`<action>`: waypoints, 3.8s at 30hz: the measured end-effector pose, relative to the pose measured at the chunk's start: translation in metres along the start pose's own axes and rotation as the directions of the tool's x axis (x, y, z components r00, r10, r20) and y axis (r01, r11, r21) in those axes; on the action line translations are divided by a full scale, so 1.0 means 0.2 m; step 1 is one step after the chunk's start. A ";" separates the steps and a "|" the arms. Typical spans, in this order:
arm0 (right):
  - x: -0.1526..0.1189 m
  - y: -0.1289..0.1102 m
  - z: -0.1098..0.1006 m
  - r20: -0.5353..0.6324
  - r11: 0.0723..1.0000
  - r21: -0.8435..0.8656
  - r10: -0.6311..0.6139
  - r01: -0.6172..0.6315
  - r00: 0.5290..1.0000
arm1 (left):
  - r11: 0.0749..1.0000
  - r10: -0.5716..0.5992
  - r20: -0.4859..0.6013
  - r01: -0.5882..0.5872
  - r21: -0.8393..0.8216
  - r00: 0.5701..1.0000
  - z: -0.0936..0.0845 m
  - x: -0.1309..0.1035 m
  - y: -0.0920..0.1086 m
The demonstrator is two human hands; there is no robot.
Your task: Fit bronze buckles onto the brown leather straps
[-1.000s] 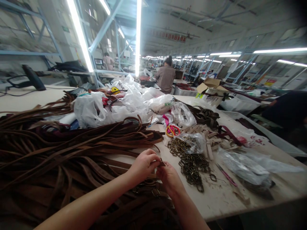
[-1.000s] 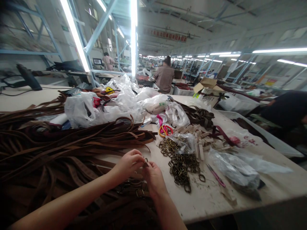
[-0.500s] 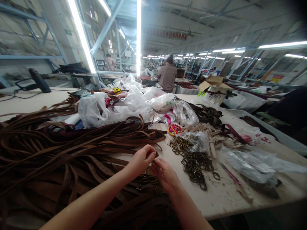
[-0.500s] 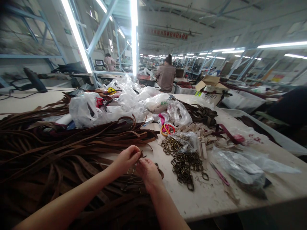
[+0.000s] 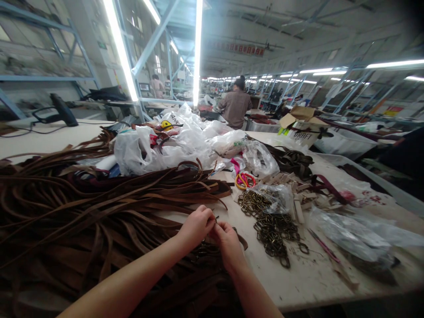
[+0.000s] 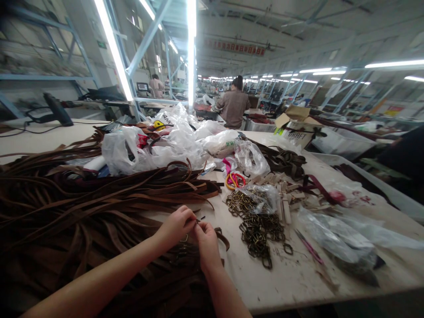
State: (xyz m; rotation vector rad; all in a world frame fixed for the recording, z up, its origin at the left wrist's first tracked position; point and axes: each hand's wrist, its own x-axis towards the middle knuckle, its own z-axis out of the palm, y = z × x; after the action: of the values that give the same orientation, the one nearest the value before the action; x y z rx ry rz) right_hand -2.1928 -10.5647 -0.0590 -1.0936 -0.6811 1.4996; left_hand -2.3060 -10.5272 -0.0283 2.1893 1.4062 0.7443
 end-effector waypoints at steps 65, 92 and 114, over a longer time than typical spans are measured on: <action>-0.23 -0.01 -0.56 -0.119 0.531 -0.845 -0.312 0.069 0.943 | 0.890 0.029 0.523 -0.260 0.374 0.852 0.04 -0.04 -0.20; 0.03 -0.07 -0.49 0.010 0.750 -0.648 -0.167 0.134 0.986 | 0.987 -0.158 0.348 0.139 0.080 0.924 0.07 -0.02 0.09; -0.02 -0.13 -0.31 -0.091 0.948 -0.244 -0.232 0.204 0.968 | 0.861 -0.248 0.310 0.355 -0.364 0.918 0.11 -0.03 0.05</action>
State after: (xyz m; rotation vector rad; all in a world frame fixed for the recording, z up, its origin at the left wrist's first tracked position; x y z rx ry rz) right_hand -2.1254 -10.5723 -0.0608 -1.2311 -0.8809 1.1759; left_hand -2.2868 -10.5390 -0.0400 1.6190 1.2820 0.5600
